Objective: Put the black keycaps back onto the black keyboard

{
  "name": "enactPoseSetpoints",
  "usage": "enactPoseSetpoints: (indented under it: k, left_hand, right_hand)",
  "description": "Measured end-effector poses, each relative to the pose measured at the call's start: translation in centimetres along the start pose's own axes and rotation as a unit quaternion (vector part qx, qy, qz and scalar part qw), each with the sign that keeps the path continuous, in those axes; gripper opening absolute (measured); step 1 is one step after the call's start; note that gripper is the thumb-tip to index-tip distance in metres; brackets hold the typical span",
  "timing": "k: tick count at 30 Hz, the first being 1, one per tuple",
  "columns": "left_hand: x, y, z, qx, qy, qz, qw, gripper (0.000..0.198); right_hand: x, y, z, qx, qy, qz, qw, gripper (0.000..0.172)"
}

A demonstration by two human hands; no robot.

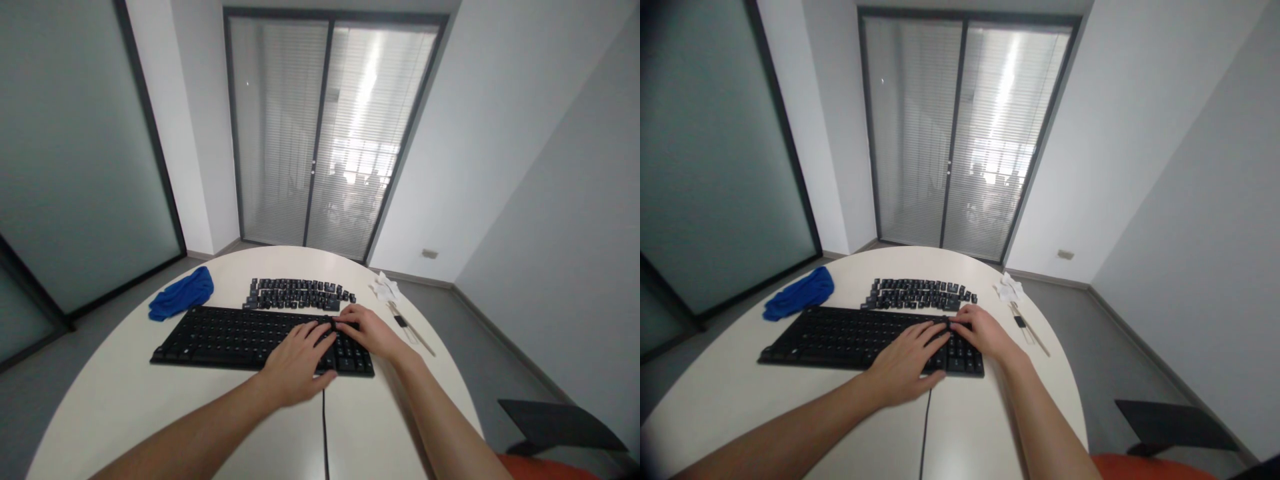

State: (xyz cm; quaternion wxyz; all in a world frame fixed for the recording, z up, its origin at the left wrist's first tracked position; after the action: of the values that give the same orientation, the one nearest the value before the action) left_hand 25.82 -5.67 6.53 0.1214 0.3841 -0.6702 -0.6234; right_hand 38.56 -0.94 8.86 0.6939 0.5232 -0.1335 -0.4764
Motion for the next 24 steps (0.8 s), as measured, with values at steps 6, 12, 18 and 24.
enactPoseSetpoints:
  k: [6,12,18,24]
  left_hand:
    - [0.0,-0.1,0.0,0.001,0.003,0.009,1.0,0.064]
    - [0.0,-0.2,0.1,0.01,0.0,0.007,1.0,0.064]
    - [0.0,-0.2,0.0,0.007,0.0,0.015,1.0,0.065]
    - [0.0,-0.1,0.0,0.006,-0.001,0.015,1.0,0.064]
  right_hand:
    - [0.0,0.2,0.7,0.027,0.014,0.008,0.999,0.03]
    - [0.1,0.1,0.9,0.054,0.026,0.023,0.998,0.032]
    - [0.0,0.0,1.5,0.081,0.04,0.029,0.995,0.033]
    - [0.1,-0.1,1.3,0.093,0.026,0.037,0.995,0.035]
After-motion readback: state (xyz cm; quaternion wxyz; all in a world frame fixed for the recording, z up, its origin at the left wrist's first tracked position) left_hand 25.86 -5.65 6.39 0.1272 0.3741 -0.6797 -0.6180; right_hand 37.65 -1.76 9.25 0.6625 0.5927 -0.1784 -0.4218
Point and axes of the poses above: each hand's wrist, its own x-axis away from the middle knuckle, its own y-axis out of the back of the hand, z = x × y, the point moved 9 cm from there along -x, towards the middle knuckle, and after that the axes turned 5 degrees about y, right-handed, at the moved point
